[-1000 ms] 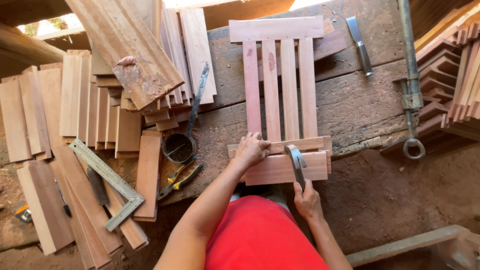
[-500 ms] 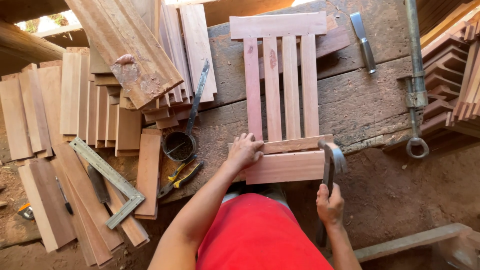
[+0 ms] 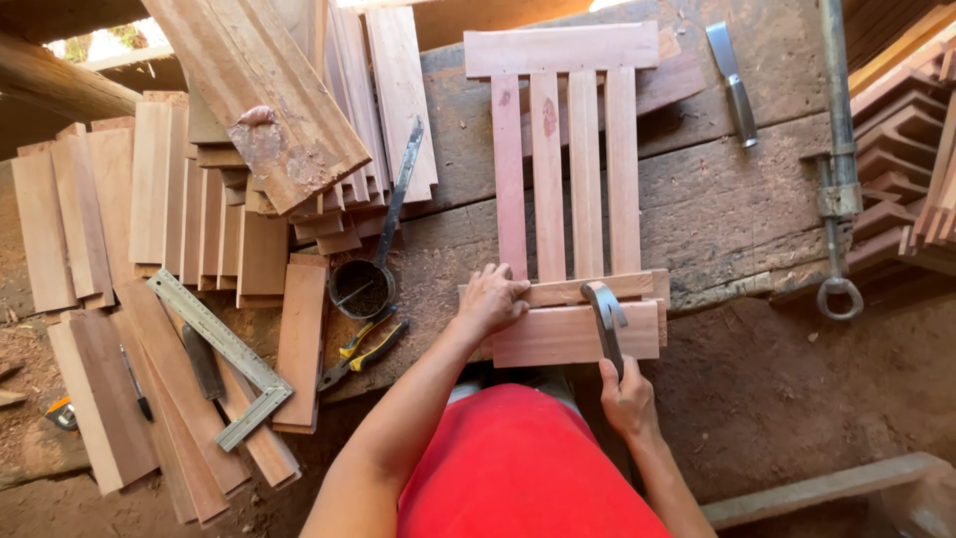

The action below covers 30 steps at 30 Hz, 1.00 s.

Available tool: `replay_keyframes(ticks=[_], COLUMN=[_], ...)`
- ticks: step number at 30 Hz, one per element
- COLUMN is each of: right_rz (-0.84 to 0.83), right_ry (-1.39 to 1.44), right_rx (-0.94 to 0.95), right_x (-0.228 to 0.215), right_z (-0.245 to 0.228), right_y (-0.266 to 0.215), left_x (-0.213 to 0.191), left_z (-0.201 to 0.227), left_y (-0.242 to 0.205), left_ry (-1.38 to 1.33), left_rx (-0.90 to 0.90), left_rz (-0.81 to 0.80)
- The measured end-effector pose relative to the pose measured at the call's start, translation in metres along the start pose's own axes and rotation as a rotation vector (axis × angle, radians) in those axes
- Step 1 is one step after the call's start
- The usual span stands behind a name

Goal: The person fits a wooden cross rail into a slatted wood frame on a workbench, trimming the rail's edge with a small knife and pressing it into place. They then lift and flip the slatted panel, reposition it, and continue trimming the rail edge with the knife.

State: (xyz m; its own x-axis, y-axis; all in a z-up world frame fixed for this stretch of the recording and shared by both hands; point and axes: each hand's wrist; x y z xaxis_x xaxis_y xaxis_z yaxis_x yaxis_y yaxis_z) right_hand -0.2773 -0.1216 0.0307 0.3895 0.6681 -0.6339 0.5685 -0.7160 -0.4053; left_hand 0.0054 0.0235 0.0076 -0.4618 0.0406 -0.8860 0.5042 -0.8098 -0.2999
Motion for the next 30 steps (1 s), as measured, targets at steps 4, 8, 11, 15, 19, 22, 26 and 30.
replay_keyframes(ticks=[4,8,11,15,19,22,26,30], right_rz=[0.041,-0.006,0.060,0.374,0.463,0.558,0.570,0.554], right_ry=[-0.037,-0.016,0.048,-0.050,-0.041,-0.099,-0.147,0.090], right_rx=[-0.022,0.042,0.095,0.024,-0.028,-0.100,-0.337,-0.351], right_x=[0.017,0.005,-0.004,-0.027,-0.056,-0.065,-0.068,-0.064], right_z=[0.020,0.003,0.015,0.052,0.070,0.086,0.111,0.102], right_y=[-0.001,-0.003,-0.001,0.048,0.114,0.167,0.214,0.206], left_x=[0.004,0.010,0.018,0.066,0.054,-0.006,0.030,0.041], left_z=[-0.001,-0.002,-0.003,-0.042,-0.055,-0.040,-0.070,-0.076], left_y=[0.001,0.001,-0.006,-0.002,-0.033,-0.072,-0.072,-0.065], left_ry=[0.009,0.037,0.154,0.196,-0.022,-0.406,-0.392,-0.300], left_rx=[0.000,0.042,0.115,0.200,-0.088,-0.437,-0.612,-0.573], left_rz=[0.011,0.054,0.164,0.376,0.387,0.324,0.303,0.295])
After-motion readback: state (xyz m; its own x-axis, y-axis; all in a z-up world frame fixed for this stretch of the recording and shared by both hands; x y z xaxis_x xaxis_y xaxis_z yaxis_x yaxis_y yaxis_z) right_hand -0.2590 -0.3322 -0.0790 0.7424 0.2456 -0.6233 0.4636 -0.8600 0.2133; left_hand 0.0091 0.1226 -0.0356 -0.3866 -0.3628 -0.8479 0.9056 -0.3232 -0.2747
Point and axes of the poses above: each hand's wrist, its own y-axis towards the middle knuckle, its own x-axis out of the palm, z = x × y, and after that the axes turned 9 degrees about y, right-handed
